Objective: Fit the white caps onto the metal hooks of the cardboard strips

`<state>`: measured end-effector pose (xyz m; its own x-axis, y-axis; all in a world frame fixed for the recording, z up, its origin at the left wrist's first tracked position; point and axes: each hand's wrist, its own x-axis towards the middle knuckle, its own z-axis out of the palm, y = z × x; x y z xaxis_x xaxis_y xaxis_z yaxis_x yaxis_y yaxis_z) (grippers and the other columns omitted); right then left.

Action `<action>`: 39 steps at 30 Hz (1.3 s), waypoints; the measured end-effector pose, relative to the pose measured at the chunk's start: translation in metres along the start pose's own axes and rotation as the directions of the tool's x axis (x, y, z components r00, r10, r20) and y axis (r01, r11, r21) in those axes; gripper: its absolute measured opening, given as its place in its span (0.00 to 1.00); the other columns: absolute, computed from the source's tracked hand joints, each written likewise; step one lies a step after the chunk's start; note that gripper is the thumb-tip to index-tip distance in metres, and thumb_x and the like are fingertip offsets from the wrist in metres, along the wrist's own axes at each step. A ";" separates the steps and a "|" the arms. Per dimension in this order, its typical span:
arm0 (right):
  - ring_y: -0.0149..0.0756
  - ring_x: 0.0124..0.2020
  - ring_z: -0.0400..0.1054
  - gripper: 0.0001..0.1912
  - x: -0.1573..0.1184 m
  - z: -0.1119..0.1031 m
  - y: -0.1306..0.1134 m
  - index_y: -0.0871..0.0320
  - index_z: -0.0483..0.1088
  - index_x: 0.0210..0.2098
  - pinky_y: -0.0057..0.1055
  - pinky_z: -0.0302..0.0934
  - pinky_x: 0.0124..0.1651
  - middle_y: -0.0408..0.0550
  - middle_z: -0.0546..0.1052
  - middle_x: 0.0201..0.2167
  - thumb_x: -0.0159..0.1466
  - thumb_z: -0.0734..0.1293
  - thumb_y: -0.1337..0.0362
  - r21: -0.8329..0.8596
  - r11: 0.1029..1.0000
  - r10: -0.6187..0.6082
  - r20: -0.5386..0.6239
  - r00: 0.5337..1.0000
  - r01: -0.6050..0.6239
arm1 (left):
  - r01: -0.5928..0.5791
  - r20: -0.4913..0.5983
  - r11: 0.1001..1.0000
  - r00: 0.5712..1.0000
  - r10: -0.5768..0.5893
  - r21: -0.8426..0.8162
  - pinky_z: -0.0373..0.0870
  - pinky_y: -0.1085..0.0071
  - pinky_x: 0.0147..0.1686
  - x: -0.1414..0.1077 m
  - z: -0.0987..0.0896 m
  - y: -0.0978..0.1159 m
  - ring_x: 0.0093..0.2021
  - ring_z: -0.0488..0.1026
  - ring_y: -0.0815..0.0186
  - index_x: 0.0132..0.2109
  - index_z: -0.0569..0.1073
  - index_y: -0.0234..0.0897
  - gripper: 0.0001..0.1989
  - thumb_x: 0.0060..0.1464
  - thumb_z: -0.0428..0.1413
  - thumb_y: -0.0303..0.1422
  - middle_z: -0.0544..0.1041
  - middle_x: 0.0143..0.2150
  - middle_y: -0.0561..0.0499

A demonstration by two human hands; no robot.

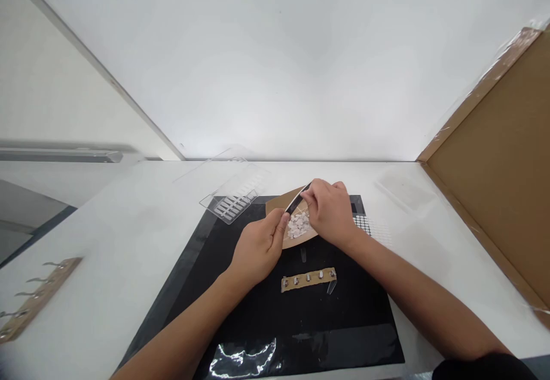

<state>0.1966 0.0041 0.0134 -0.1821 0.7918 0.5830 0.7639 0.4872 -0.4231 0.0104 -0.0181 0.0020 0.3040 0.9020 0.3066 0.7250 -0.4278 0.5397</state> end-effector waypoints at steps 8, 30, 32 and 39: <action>0.35 0.26 0.64 0.13 0.000 -0.003 -0.006 0.54 0.62 0.33 0.37 0.51 0.43 0.41 0.75 0.27 0.76 0.61 0.63 -0.024 1.000 0.016 0.036 0.999 -0.015 | -0.017 -0.038 1.000 0.999 0.017 -0.006 0.52 0.69 0.28 -0.001 -0.001 0.000 0.23 0.67 0.64 0.34 0.60 0.42 0.17 0.75 0.41 0.38 0.64 0.23 0.56; 0.37 0.32 0.70 0.11 0.003 -0.012 -0.006 0.53 0.64 0.33 0.38 0.58 0.44 0.42 0.78 0.31 0.74 0.64 0.65 0.219 0.976 -0.032 0.151 0.988 -0.002 | -0.066 -0.105 0.996 0.992 0.073 0.064 0.57 0.69 0.28 -0.002 -0.007 0.001 0.24 0.72 0.64 0.39 0.66 0.41 0.16 0.76 0.40 0.37 0.71 0.25 0.55; 0.38 0.34 0.71 0.12 0.007 -0.020 -0.005 0.53 0.65 0.33 0.38 0.61 0.42 0.44 0.79 0.32 0.75 0.65 0.63 0.251 0.968 -0.023 0.158 0.987 -0.017 | -0.064 -0.113 0.994 0.991 0.074 0.087 0.58 0.69 0.28 -0.002 -0.006 0.000 0.25 0.73 0.64 0.39 0.67 0.41 0.17 0.76 0.40 0.37 0.73 0.26 0.54; 0.34 0.29 0.71 0.13 0.008 -0.038 0.000 0.53 0.68 0.38 0.33 0.67 0.33 0.41 0.76 0.31 0.75 0.68 0.52 0.500 0.840 0.116 0.213 0.970 -0.211 | -0.009 -0.149 0.998 0.989 0.018 0.056 0.68 0.68 0.33 -0.002 -0.007 -0.002 0.35 0.81 0.58 0.59 0.71 0.39 0.17 0.77 0.42 0.39 0.83 0.41 0.48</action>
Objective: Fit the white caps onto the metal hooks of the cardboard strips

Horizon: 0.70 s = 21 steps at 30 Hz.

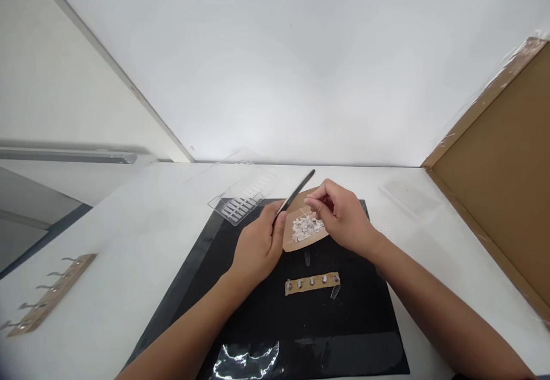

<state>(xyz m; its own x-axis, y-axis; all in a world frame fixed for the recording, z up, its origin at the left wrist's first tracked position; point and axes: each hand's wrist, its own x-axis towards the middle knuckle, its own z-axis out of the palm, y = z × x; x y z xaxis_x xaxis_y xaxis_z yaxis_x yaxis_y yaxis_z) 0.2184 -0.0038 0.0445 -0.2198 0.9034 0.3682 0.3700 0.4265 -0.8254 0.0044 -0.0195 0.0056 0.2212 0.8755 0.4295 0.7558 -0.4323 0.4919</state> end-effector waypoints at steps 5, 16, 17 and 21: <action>0.35 0.30 0.72 0.13 -0.003 0.001 0.002 0.53 0.70 0.39 0.34 0.69 0.35 0.42 0.76 0.31 0.75 0.68 0.51 0.051 0.998 -0.022 0.021 1.000 0.020 | -0.037 -0.033 0.993 0.999 0.033 -0.115 0.77 0.64 0.46 0.001 -0.003 0.001 0.48 0.83 0.57 0.66 0.68 0.40 0.19 0.77 0.43 0.40 0.82 0.56 0.44; 0.38 0.32 0.75 0.13 -0.006 -0.004 -0.004 0.52 0.73 0.38 0.35 0.70 0.34 0.46 0.78 0.35 0.75 0.68 0.52 -0.079 0.994 -0.084 -0.044 0.996 0.080 | -0.112 -0.116 0.987 0.988 0.099 -0.118 0.78 0.61 0.55 0.003 0.003 -0.004 0.57 0.80 0.56 0.67 0.69 0.40 0.18 0.75 0.50 0.37 0.82 0.58 0.42; 0.38 0.32 0.74 0.12 -0.006 -0.002 -0.004 0.53 0.72 0.37 0.35 0.68 0.33 0.46 0.78 0.33 0.75 0.68 0.53 -0.142 0.985 -0.103 -0.060 0.993 0.094 | -0.133 -0.115 0.983 0.986 0.119 -0.128 0.78 0.62 0.54 0.003 0.003 -0.004 0.55 0.81 0.57 0.65 0.71 0.40 0.17 0.75 0.51 0.37 0.82 0.56 0.43; 0.38 0.33 0.72 0.12 -0.008 0.007 0.002 0.53 0.70 0.35 0.35 0.64 0.35 0.45 0.77 0.31 0.76 0.67 0.58 -0.391 0.913 -0.171 -0.104 0.980 0.118 | -0.198 -0.123 0.964 0.976 0.178 -0.176 0.78 0.67 0.49 0.002 0.004 -0.001 0.47 0.82 0.61 0.57 0.75 0.39 0.11 0.74 0.53 0.35 0.83 0.49 0.46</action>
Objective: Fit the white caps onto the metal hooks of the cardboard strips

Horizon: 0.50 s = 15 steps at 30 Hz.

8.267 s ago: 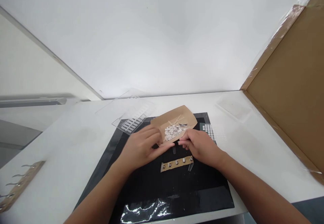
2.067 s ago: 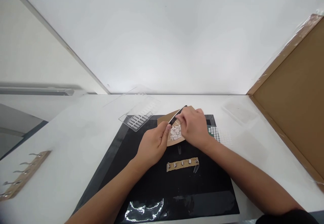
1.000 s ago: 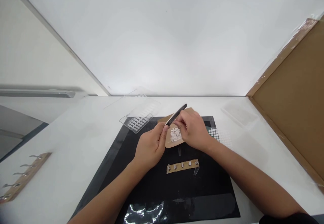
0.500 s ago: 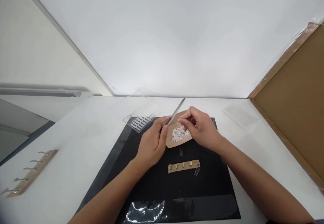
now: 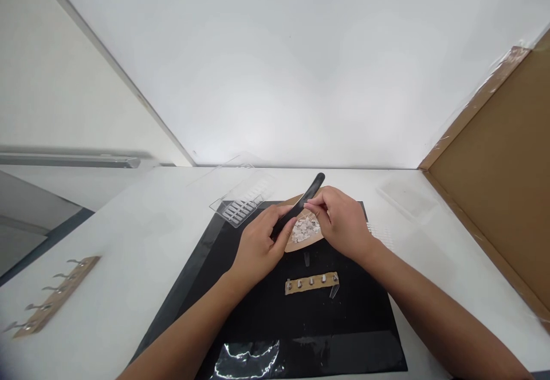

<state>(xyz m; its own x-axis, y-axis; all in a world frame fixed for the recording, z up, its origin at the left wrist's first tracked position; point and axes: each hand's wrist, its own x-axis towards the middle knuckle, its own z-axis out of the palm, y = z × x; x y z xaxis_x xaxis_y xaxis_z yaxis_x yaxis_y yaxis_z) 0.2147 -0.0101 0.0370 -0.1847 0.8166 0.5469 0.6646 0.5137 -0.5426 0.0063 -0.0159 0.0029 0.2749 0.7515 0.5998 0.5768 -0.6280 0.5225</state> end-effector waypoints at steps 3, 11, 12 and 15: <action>0.39 0.35 0.73 0.12 -0.005 0.012 0.005 0.53 0.67 0.35 0.35 0.63 0.36 0.46 0.78 0.33 0.77 0.65 0.60 -0.072 0.997 0.008 -0.044 0.999 -0.011 | -0.046 -0.002 0.999 0.999 0.046 0.011 0.78 0.67 0.48 -0.001 0.002 0.000 0.47 0.82 0.61 0.57 0.75 0.38 0.11 0.74 0.52 0.34 0.83 0.47 0.46; 0.40 0.32 0.74 0.16 -0.013 0.037 0.016 0.53 0.66 0.37 0.34 0.57 0.33 0.48 0.79 0.32 0.80 0.58 0.55 -0.213 0.977 -0.041 -0.103 0.994 0.018 | -0.106 -0.015 0.986 0.994 0.109 0.127 0.79 0.69 0.45 -0.002 0.002 -0.010 0.45 0.84 0.61 0.56 0.76 0.38 0.12 0.75 0.52 0.37 0.85 0.46 0.45; 0.40 0.32 0.74 0.16 -0.014 0.039 0.016 0.53 0.66 0.37 0.34 0.57 0.33 0.48 0.79 0.31 0.80 0.57 0.55 -0.213 0.977 -0.044 -0.092 0.995 0.023 | -0.110 -0.029 0.985 0.993 0.115 0.129 0.79 0.68 0.45 -0.002 0.002 -0.011 0.45 0.84 0.61 0.55 0.76 0.38 0.12 0.75 0.53 0.37 0.86 0.46 0.45; 0.41 0.32 0.73 0.16 -0.019 0.044 0.016 0.53 0.64 0.36 0.35 0.57 0.33 0.49 0.78 0.31 0.80 0.56 0.57 -0.212 0.976 -0.056 -0.030 0.998 0.048 | -0.103 -0.027 0.984 0.994 0.108 0.147 0.79 0.69 0.44 -0.003 0.004 -0.013 0.44 0.84 0.61 0.52 0.78 0.38 0.11 0.74 0.53 0.36 0.86 0.46 0.46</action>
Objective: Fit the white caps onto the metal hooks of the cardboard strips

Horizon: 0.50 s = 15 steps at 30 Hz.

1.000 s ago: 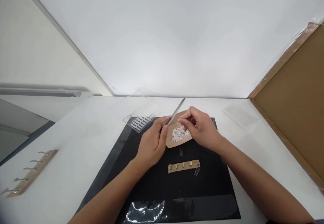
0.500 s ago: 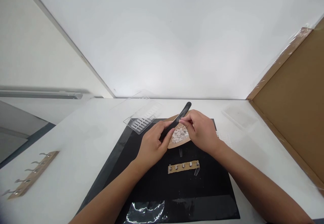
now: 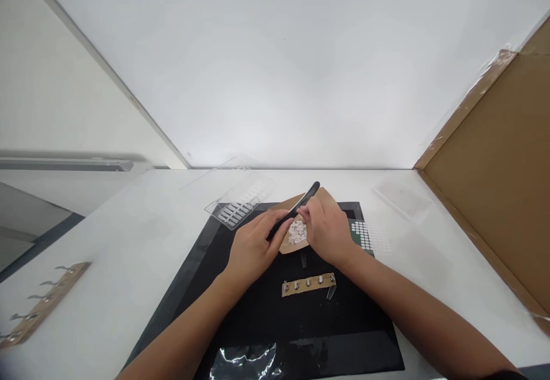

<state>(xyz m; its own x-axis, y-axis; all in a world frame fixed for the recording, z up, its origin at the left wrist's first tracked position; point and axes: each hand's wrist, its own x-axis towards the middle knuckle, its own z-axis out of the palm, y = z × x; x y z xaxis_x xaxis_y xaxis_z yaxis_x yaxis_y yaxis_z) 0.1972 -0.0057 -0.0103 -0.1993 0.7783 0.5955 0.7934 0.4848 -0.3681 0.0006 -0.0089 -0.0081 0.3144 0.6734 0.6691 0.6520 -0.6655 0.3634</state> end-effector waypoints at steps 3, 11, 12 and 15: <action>0.42 0.32 0.73 0.16 -0.001 0.002 0.002 0.52 0.62 0.35 0.36 0.58 0.34 0.49 0.76 0.30 0.80 0.56 0.59 0.028 0.999 -0.019 0.031 0.999 0.018 | -0.022 0.037 0.999 0.999 0.021 0.026 0.79 0.69 0.42 -0.002 0.001 0.001 0.41 0.85 0.62 0.51 0.78 0.37 0.10 0.74 0.53 0.34 0.86 0.44 0.47; 0.42 0.31 0.72 0.13 0.010 -0.006 0.002 0.52 0.59 0.35 0.35 0.59 0.34 0.47 0.76 0.30 0.78 0.57 0.62 0.066 0.998 0.001 0.054 0.999 -0.005 | -0.060 0.064 0.996 0.996 0.056 0.071 0.76 0.72 0.36 -0.004 0.001 0.011 0.39 0.85 0.63 0.52 0.78 0.37 0.10 0.74 0.53 0.32 0.87 0.44 0.47; 0.42 0.32 0.72 0.12 0.010 -0.009 -0.001 0.52 0.59 0.35 0.36 0.59 0.35 0.47 0.76 0.29 0.78 0.57 0.62 0.079 0.997 -0.006 0.068 0.998 0.000 | -0.049 0.049 0.996 0.998 0.045 0.073 0.75 0.72 0.36 -0.004 0.001 0.011 0.38 0.84 0.63 0.52 0.78 0.37 0.09 0.73 0.53 0.32 0.87 0.43 0.47; 0.40 0.30 0.72 0.12 0.014 -0.019 -0.005 0.52 0.61 0.36 0.35 0.59 0.35 0.46 0.78 0.30 0.78 0.59 0.61 0.131 0.991 0.032 0.058 0.998 -0.040 | 0.005 -0.012 0.998 1.000 -0.004 0.070 0.74 0.71 0.37 -0.001 -0.002 0.010 0.38 0.84 0.64 0.50 0.78 0.37 0.08 0.73 0.54 0.33 0.86 0.43 0.49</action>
<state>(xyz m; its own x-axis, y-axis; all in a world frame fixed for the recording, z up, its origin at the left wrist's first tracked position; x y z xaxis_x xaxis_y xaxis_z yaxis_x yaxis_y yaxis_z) 0.2015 -0.0050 0.0130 -0.2065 0.8152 0.5411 0.7184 0.5017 -0.4818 0.0056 -0.0174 -0.0041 0.3036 0.6723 0.6752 0.7004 -0.6379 0.3202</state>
